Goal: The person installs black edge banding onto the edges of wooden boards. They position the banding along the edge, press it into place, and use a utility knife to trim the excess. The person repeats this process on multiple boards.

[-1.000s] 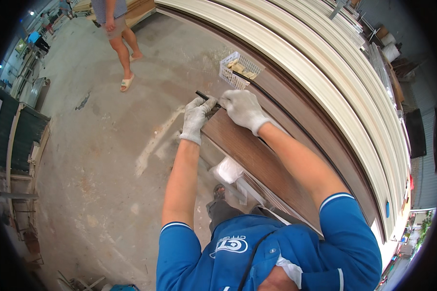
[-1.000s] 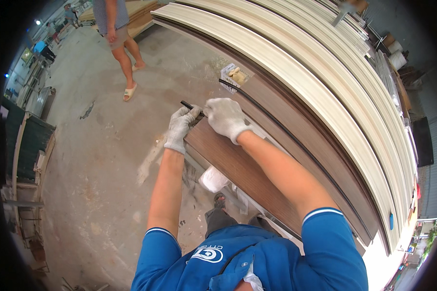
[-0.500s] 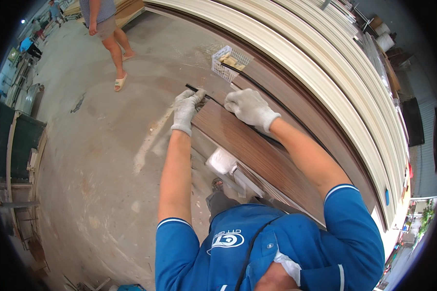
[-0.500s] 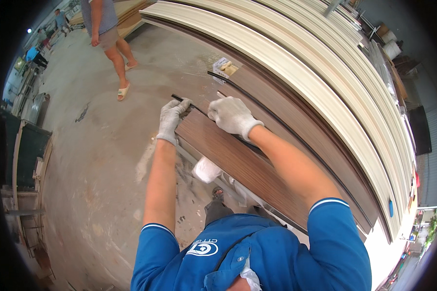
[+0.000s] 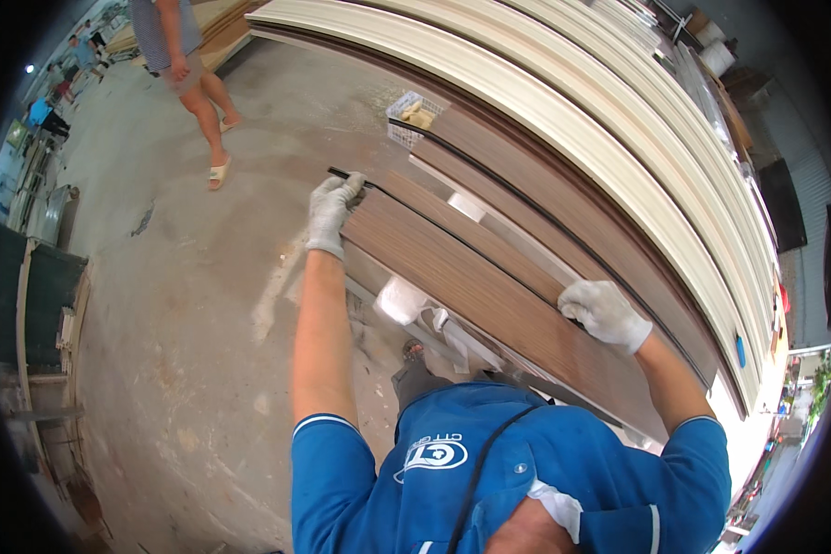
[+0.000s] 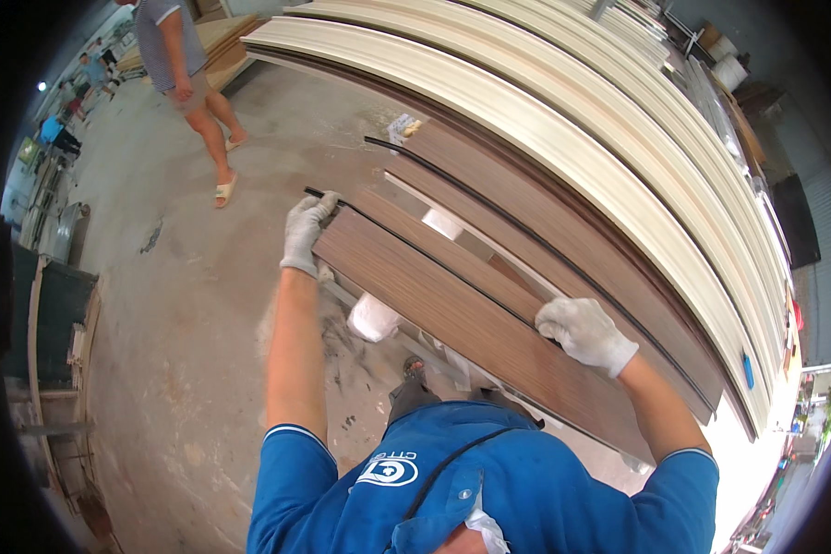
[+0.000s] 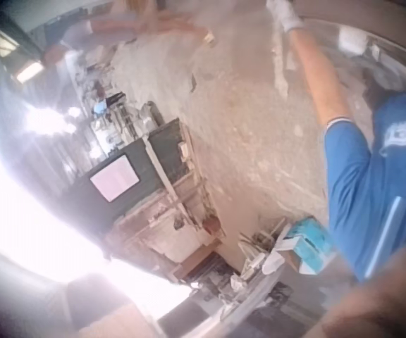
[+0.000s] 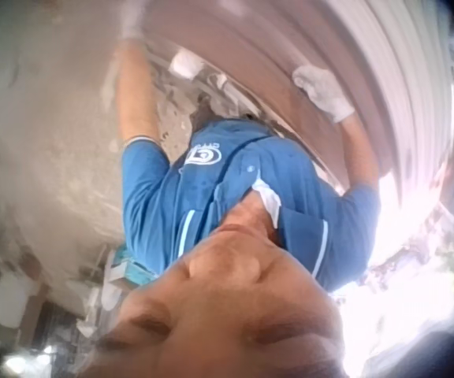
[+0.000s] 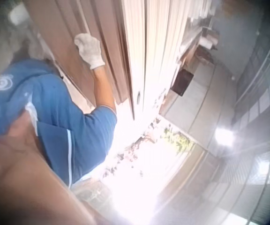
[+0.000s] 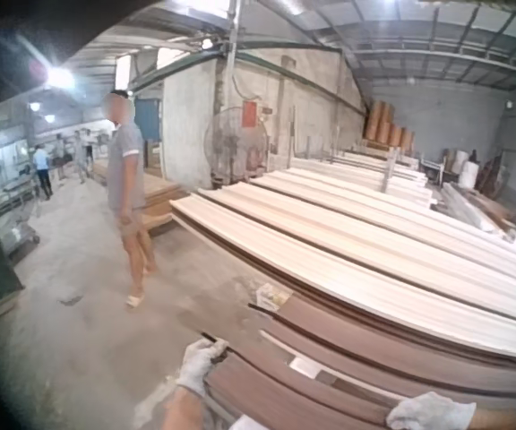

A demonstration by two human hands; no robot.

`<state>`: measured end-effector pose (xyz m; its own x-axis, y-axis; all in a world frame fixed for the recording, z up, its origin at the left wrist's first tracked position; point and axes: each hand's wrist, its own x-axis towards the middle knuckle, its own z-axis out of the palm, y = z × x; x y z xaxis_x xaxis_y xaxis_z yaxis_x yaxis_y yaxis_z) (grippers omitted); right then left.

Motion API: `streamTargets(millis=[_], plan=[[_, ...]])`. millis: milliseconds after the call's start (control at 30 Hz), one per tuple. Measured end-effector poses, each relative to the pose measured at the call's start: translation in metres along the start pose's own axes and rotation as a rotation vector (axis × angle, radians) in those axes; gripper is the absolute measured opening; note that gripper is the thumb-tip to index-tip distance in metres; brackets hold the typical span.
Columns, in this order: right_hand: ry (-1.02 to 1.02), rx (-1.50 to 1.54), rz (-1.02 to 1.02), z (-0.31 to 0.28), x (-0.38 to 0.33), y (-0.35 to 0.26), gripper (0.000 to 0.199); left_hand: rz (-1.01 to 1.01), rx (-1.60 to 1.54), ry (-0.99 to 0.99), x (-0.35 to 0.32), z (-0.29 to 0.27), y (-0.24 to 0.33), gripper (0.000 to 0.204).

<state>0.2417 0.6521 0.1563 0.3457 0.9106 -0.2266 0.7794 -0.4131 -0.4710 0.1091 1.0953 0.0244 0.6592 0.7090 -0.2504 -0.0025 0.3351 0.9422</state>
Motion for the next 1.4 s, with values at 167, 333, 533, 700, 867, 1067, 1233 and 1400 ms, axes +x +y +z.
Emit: streamTargets(millis=[167,333,533,700,867,1067,1233,1400], plan=[[0.098,0.043,0.004,0.009,0.056,-0.021,0.017,-0.041,-0.113,-0.022,0.005,0.0,-0.001,0.027],[0.187,-0.016,-0.107,0.02,0.203,-0.081,0.02,-0.046,-0.098,-0.052,-0.001,0.006,0.0,0.03],[0.215,0.026,-0.092,0.025,0.281,-0.112,0.022,-0.093,-0.245,-0.156,-0.01,0.006,0.006,0.023],[0.177,-0.007,-0.15,0.02,0.293,-0.121,0.022,-0.046,-0.265,-0.073,-0.006,0.002,-0.008,0.017],[0.084,-0.111,-0.143,0.015,0.282,-0.116,0.019,0.001,-0.308,-0.149,0.008,-0.015,-0.022,0.014],[-0.072,-0.155,-0.166,0.006,0.131,-0.035,0.013,0.035,-0.119,-0.099,0.013,-0.021,-0.022,0.021],[-0.034,-0.054,0.015,0.01,-0.065,0.038,0.011,0.014,-0.077,-0.046,0.017,-0.025,-0.021,0.023],[-0.11,-0.006,0.233,-0.009,-0.214,0.091,0.012,0.243,0.433,0.353,-0.02,0.0,0.021,0.024]])
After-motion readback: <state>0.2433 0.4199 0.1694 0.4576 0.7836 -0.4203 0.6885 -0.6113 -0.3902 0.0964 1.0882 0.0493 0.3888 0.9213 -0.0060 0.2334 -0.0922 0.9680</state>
